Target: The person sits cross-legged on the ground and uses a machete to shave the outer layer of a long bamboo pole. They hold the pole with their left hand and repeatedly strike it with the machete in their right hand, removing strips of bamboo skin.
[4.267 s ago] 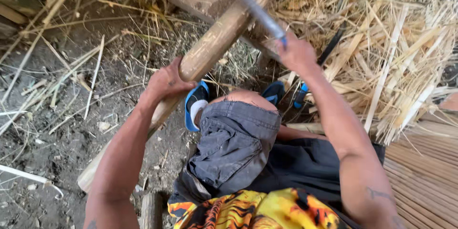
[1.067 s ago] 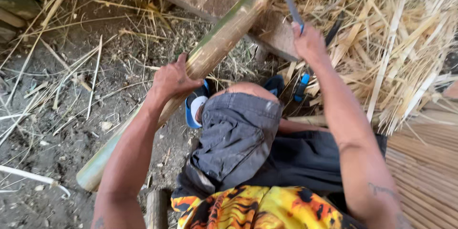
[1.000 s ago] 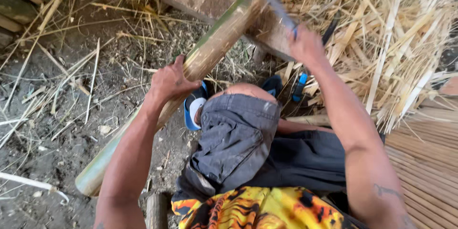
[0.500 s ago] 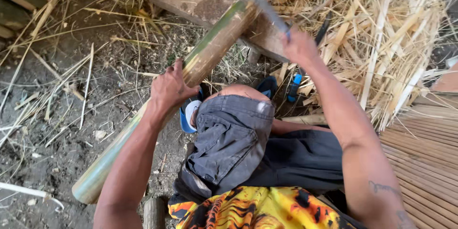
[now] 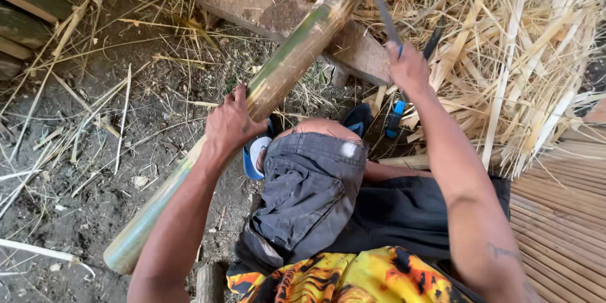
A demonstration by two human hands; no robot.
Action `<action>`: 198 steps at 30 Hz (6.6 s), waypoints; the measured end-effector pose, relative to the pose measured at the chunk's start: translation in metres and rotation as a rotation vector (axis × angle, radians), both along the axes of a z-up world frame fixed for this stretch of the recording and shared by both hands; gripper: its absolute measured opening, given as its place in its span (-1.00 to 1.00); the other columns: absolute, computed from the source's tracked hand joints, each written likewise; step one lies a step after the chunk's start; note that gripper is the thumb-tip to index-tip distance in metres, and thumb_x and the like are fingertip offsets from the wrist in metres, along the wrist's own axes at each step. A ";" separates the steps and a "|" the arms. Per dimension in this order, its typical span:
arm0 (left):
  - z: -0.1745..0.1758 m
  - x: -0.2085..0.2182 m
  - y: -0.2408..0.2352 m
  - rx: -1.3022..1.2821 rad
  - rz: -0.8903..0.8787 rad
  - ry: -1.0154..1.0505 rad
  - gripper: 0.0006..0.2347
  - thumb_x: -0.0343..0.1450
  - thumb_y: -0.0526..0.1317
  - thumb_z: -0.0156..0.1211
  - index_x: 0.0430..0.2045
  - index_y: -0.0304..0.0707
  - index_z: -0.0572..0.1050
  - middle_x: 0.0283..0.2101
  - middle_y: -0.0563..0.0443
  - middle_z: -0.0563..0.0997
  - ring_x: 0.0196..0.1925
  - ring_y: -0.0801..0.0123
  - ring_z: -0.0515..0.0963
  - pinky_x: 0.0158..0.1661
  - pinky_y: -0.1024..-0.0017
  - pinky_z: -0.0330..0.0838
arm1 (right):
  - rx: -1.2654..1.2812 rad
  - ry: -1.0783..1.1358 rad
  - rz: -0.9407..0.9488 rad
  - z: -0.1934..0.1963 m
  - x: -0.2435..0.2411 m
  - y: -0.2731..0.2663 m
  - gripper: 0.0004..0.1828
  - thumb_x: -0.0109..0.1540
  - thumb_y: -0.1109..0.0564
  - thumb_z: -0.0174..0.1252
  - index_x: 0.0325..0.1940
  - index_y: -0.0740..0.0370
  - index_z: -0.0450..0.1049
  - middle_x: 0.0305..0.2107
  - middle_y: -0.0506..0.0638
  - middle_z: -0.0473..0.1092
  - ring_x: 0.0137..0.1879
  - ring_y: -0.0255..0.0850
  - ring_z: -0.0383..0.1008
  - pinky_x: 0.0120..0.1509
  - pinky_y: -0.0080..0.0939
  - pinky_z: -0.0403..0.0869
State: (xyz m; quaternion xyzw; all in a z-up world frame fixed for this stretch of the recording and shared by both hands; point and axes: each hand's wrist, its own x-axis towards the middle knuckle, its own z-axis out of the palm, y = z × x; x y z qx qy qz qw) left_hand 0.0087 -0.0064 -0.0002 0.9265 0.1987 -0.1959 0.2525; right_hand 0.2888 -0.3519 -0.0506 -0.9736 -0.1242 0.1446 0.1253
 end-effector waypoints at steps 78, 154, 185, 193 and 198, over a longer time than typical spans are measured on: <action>-0.081 -0.048 0.022 0.024 -0.009 -0.053 0.01 0.13 0.29 0.49 0.41 0.00 0.01 0.40 -0.21 0.24 0.34 -0.11 0.32 0.29 -0.30 0.00 | -0.057 -0.101 0.241 0.013 -0.065 0.059 -0.47 0.34 -0.12 0.24 0.04 0.38 0.25 -0.25 0.44 0.49 -0.09 0.41 0.51 0.01 0.34 0.44; -0.091 -0.056 0.034 0.072 0.142 -0.068 -0.11 0.19 0.22 0.43 0.34 -0.18 0.14 0.12 -0.35 0.51 0.04 -0.14 0.60 0.00 0.00 0.54 | -0.305 0.082 0.834 0.017 -0.111 0.112 -0.36 0.32 -0.41 0.01 -0.11 0.26 0.35 -0.43 0.28 0.52 -0.36 0.21 0.59 -0.34 0.18 0.55; -0.083 -0.032 0.065 -0.035 0.083 -0.013 -0.16 0.21 0.26 0.33 0.31 -0.24 0.22 0.00 -0.35 0.58 -0.17 -0.09 0.69 -0.19 0.07 0.62 | -0.163 0.251 0.587 0.020 -0.085 0.143 -0.42 0.42 -0.31 -0.27 -0.02 0.26 0.33 -0.33 0.02 0.46 -0.38 -0.13 0.57 -0.53 -0.05 0.36; -0.077 -0.024 0.069 -0.067 0.097 0.051 -0.11 0.20 0.30 0.31 0.37 -0.20 0.19 -0.04 -0.32 0.61 -0.16 -0.06 0.70 -0.14 0.09 0.63 | 0.075 0.156 0.132 0.051 -0.004 0.124 -0.53 0.46 -0.14 -0.20 0.05 0.39 0.23 -0.51 0.01 0.48 -0.57 -0.14 0.48 -0.58 0.00 0.44; -0.090 -0.026 0.075 -0.091 0.093 0.025 -0.10 0.17 0.26 0.31 0.37 -0.19 0.17 -0.07 -0.32 0.62 -0.20 -0.04 0.70 -0.17 0.12 0.63 | -0.247 0.151 0.663 0.012 -0.082 0.146 -0.44 0.39 -0.32 -0.02 -0.06 0.29 0.34 -0.46 0.16 0.47 -0.43 0.02 0.51 -0.40 0.03 0.49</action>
